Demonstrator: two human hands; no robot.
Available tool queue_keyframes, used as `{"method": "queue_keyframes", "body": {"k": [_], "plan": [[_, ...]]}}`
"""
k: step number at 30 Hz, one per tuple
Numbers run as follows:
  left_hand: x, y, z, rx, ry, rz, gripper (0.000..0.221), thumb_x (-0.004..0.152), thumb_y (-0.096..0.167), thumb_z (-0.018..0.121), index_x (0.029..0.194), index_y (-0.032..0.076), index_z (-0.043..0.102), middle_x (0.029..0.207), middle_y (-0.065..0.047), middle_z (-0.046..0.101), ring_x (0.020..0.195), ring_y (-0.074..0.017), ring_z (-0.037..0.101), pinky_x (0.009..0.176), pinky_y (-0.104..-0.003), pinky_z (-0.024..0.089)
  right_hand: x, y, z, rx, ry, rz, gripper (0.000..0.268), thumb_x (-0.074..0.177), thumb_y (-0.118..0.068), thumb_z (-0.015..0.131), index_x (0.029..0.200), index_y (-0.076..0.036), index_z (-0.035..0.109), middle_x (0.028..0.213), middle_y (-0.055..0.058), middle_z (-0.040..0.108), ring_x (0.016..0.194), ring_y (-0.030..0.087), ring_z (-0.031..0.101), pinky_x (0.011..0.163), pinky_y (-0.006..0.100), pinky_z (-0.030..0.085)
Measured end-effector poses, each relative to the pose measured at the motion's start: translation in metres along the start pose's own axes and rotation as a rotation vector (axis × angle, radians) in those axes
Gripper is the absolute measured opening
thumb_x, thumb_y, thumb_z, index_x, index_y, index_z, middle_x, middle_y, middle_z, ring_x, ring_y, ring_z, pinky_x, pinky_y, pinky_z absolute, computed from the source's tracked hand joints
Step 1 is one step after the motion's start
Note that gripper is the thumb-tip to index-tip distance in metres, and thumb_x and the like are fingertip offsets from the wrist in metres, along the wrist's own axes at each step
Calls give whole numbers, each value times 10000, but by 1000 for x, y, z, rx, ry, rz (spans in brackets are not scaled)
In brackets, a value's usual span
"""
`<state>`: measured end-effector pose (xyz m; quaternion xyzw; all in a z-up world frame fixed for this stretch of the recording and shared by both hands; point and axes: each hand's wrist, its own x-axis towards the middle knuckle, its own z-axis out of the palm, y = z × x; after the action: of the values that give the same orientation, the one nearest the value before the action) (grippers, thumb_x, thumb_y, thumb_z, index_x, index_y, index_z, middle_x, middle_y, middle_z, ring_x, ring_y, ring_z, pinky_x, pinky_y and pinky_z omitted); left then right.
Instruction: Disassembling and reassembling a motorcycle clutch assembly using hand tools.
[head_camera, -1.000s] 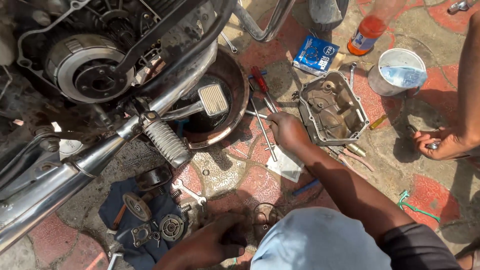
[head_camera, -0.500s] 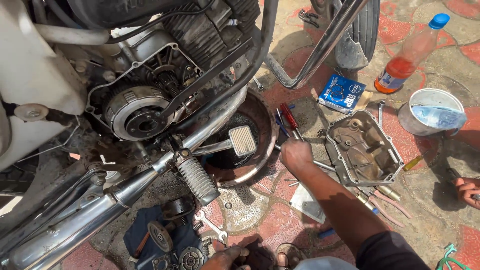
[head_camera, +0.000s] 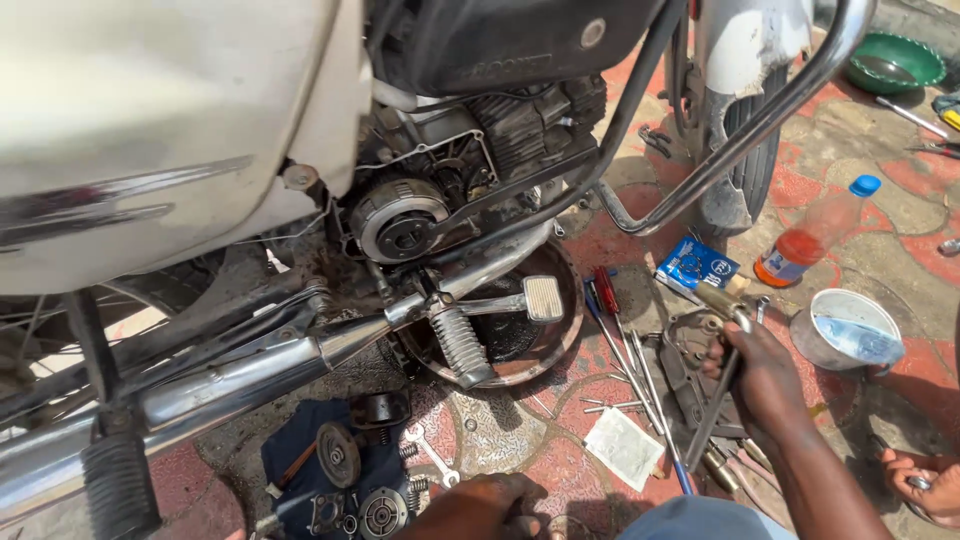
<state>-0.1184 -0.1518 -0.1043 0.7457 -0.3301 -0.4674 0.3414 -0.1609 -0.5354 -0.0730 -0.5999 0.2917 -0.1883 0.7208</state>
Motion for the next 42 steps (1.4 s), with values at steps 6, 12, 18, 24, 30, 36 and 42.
{"method": "queue_keyframes", "body": {"k": [6, 12, 18, 24, 30, 36, 42], "plan": [[-40, 44, -17, 130, 22, 50, 580, 968, 387, 646, 1433, 58, 536, 1326, -230, 643, 1233, -336, 631, 1049, -429, 488, -37, -66, -37, 369, -304, -52, 437, 1178, -378, 562, 817, -183, 412, 675, -57, 294, 557, 78, 334, 507, 267, 345], [-46, 61, -41, -270, 116, 239, 748, 947, 627, 555, 1489, 113, 526, 1327, -154, 649, 1255, -275, 630, 1009, -440, 509, -150, -172, 130, 202, -290, -51, 436, 1078, -498, 493, 878, -111, 487, 634, -25, 360, 568, 99, 377, 594, 282, 378], [-74, 31, -67, -417, -207, 191, 527, 1051, 461, 570, 1350, 28, 539, 1027, -116, 726, 1005, -210, 732, 826, -406, 568, -123, -91, 224, 276, -474, 155, 446, 1034, -449, 540, 1091, -13, 613, 586, -40, 398, 515, 82, 425, 533, 291, 424], [-99, -15, -81, 232, 141, -316, 353, 1077, 375, 481, 1216, 75, 604, 1069, -131, 704, 988, -280, 699, 832, -442, 542, -100, -30, 282, -61, -476, 247, 327, 1047, -330, 566, 1107, -10, 532, 735, 62, 629, 702, 202, 691, 703, 416, 624], [-47, -121, -105, 424, 541, -371, 367, 1045, 296, 540, 1322, 56, 568, 1279, -247, 623, 1200, -410, 603, 1013, -489, 506, -89, -15, 338, -127, -488, 244, 341, 1040, -325, 465, 1276, -88, 400, 802, 85, 665, 806, 246, 740, 765, 473, 646], [-102, -51, -132, 67, 598, -535, 465, 1035, 349, 543, 1419, 88, 559, 1401, -218, 653, 1296, -353, 638, 1110, -430, 508, -68, -16, 345, -121, -488, 248, 356, 1058, -364, 416, 1282, -90, 375, 836, 77, 650, 849, 222, 745, 814, 466, 651], [-37, -131, -123, 44, 692, -495, 580, 1041, 349, 526, 1549, 100, 401, 1564, -149, 465, 1429, -316, 484, 1184, -417, 410, -67, -9, 358, -162, -438, 173, 278, 1066, -330, 413, 1195, -84, 385, 833, 73, 644, 817, 209, 741, 756, 430, 648]]}}
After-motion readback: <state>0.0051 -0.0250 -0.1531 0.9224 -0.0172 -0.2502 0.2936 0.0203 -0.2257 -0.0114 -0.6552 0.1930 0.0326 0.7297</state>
